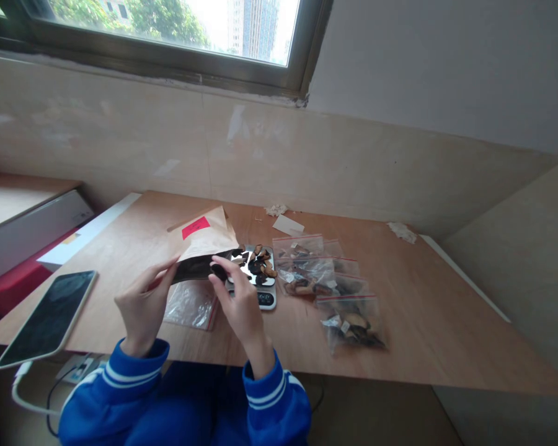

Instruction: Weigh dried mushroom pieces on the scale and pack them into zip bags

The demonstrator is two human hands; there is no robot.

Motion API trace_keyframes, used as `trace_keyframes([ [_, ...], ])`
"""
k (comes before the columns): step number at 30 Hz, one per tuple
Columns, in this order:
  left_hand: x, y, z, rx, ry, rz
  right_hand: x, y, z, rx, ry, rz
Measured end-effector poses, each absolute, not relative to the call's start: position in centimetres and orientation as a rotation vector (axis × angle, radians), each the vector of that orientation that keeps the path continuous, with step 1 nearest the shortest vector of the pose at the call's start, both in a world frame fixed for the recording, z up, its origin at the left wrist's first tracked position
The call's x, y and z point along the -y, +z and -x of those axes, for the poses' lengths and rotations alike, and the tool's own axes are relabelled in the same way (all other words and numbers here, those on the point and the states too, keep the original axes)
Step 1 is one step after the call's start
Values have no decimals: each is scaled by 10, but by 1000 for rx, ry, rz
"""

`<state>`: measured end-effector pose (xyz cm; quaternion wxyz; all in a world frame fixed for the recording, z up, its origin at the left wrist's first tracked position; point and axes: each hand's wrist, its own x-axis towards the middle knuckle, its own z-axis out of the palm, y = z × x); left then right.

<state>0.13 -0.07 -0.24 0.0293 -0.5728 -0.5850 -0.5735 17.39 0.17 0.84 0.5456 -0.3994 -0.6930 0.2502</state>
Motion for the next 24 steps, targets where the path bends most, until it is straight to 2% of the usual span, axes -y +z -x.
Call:
trace_keyframes([
  [6, -6, 3, 10, 1817, -1736, 1722, -46, -20, -217, 1395, 628, 1170],
  [11, -6, 4, 14, 1807, -1711, 1683, -102, -35, -226, 1724, 472, 1406],
  [16, -5, 6, 15, 1794, -1698, 1716, -119, -34, -216, 1956, 235, 1621],
  [20, -6, 7, 17, 1797, -1716, 1721, -103, -25, -214, 1857, 179, 1519],
  [24, -7, 7, 16, 1814, -1746, 1714, -56, -5, -200, 1598, 132, 1165],
])
